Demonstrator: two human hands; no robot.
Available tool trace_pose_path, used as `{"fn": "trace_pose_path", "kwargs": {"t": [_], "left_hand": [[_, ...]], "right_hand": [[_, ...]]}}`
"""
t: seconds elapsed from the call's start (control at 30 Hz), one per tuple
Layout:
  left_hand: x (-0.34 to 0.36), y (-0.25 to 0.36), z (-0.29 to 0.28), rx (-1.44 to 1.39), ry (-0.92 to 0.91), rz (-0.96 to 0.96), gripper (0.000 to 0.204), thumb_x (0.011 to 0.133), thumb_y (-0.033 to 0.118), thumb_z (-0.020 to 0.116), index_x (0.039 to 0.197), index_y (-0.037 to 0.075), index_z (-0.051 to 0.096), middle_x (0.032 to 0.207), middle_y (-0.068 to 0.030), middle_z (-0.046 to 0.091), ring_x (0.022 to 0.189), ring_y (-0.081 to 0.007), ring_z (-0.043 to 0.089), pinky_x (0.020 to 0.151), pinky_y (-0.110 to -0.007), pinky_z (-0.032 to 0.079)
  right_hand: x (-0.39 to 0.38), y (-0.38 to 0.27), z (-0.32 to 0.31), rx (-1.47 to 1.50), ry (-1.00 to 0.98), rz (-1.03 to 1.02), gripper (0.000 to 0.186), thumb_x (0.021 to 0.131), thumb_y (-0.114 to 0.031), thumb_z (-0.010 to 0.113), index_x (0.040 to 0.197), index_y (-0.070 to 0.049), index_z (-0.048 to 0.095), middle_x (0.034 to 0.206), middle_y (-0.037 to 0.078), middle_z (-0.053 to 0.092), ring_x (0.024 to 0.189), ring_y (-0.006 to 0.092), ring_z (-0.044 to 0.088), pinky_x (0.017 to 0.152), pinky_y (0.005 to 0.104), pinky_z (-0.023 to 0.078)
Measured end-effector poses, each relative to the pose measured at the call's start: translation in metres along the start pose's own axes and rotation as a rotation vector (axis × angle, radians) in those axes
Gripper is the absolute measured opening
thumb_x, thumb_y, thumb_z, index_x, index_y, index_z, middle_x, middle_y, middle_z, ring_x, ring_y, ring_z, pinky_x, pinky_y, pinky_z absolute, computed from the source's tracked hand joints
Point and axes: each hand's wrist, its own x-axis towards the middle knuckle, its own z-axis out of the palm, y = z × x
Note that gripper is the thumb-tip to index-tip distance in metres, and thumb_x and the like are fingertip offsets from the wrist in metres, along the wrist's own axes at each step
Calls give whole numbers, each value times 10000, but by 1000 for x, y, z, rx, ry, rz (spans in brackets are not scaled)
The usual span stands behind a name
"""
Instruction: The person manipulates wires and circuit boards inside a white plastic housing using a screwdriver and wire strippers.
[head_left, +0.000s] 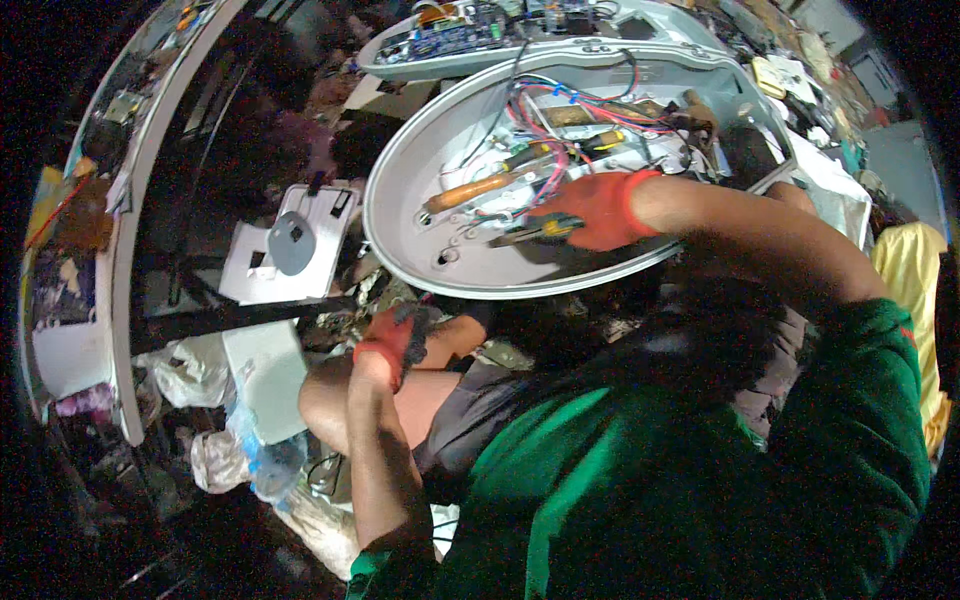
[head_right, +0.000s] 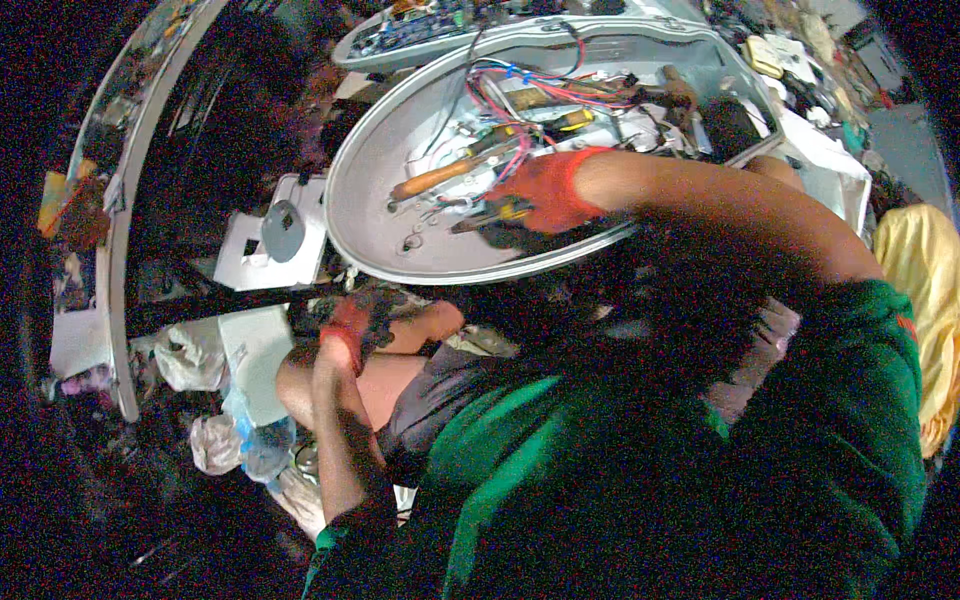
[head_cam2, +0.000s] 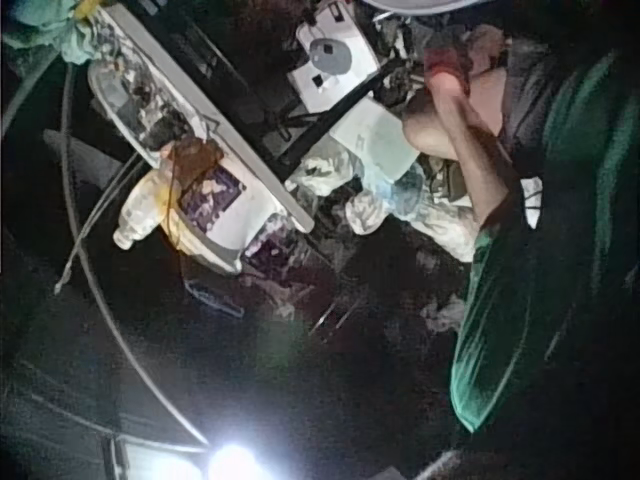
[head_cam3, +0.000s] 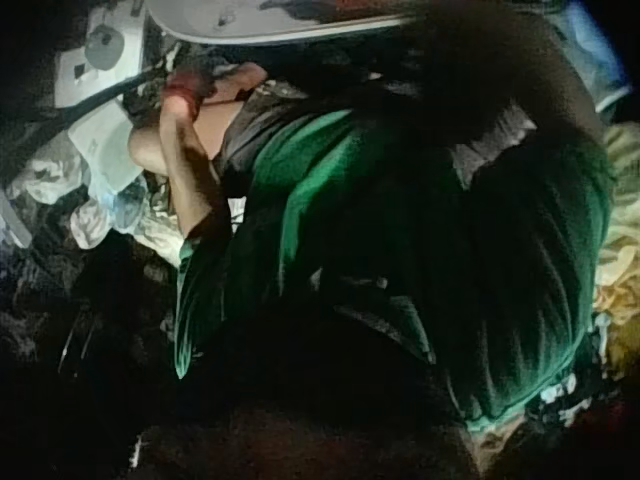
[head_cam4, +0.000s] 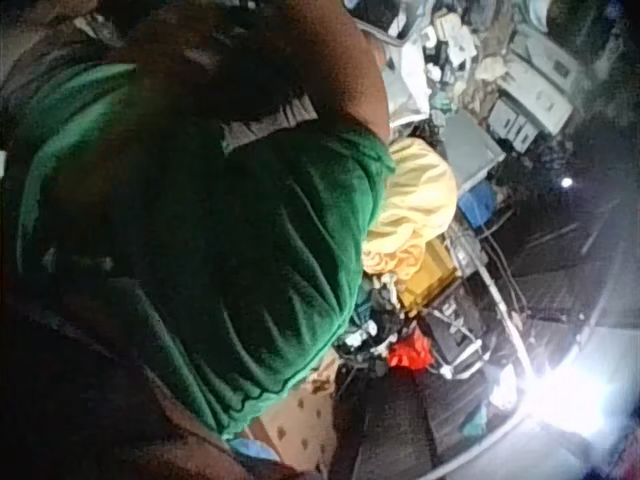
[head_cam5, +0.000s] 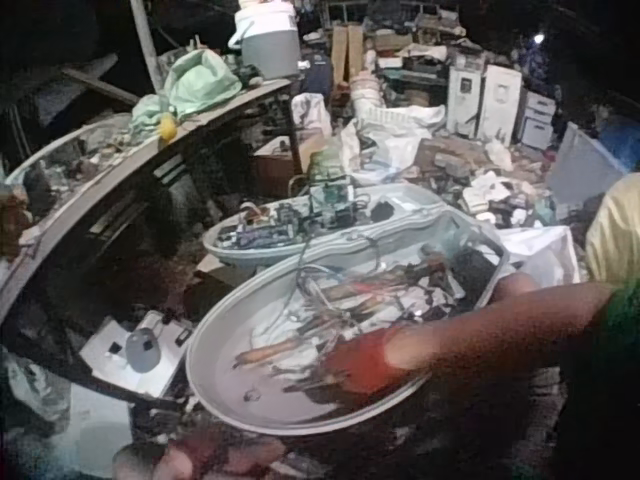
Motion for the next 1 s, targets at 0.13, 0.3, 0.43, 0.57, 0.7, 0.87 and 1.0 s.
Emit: {"fn": "trace_pose_path", "kwargs": {"t": [0.13, 0.3, 0.43, 0.57, 0.7, 0.87, 1.0], "left_hand": [[-61, 94, -20, -54, 110, 165, 327, 985, 245, 448, 1229, 65, 571, 1094, -108, 646, 900, -238, 637, 752, -365, 519], [-109, 170, -11, -615, -41, 437, 400, 987, 247, 502, 1303, 3, 486, 890, -66, 630, 800, -166, 601, 805, -368, 514], [-99, 209, 32, -585, -12, 569, 428, 984, 291, 513, 1272, -25, 527, 847, -67, 638, 807, -201, 619, 812, -349, 506], [-75, 245, 76, -685, -15, 560, 402, 949, 263, 590, 1270, 27, 537, 994, -136, 668, 921, -274, 655, 932, -461, 501], [-64, 281, 114, -747, -175, 547, 474, 961, 319, 570, 1343, 48, 501, 1244, -145, 599, 1200, -312, 525, 959, -477, 481], [-45, 302, 145, -688, -303, 583, 485, 970, 340, 549, 1376, 84, 475, 1284, -130, 576, 1227, -293, 507, 936, -480, 497], [-36, 308, 147, -644, -375, 657, 452, 970, 328, 547, 1337, 67, 512, 1267, -124, 584, 1218, -272, 514, 896, -437, 520]], "right_hand": [[-29, 22, 11, 31, 64, 84, 626, 834, -273, 616, 1421, -155, 433, 1292, 217, 529, 1180, 397, 527, 1037, 445, 410], [-41, 5, -3, 113, 280, 43, 557, 876, -344, 590, 1377, -127, 481, 1352, 232, 496, 1230, 408, 498, 1074, 458, 383], [-47, -16, -10, 216, 676, -97, 515, 877, -254, 631, 1344, -81, 498, 1291, 242, 545, 1198, 379, 537, 1024, 419, 420], [-53, -35, -18, 640, 578, -337, 455, 884, -153, 642, 1309, -50, 514, 1180, 138, 636, 1104, 244, 603, 961, 363, 457], [-58, -42, -8, 1261, 511, -321, 396, 930, -86, 600, 1314, -49, 507, 1145, 55, 621, 1023, 102, 564, 886, 273, 478], [-59, -32, -6, 1282, 619, -271, 376, 918, -107, 626, 1275, -31, 535, 1042, 19, 622, 924, 76, 548, 785, 251, 468], [-65, -30, -14, 1247, 744, -258, 310, 892, -147, 651, 1164, -9, 598, 955, 29, 650, 874, 81, 566, 782, 271, 478]]}}
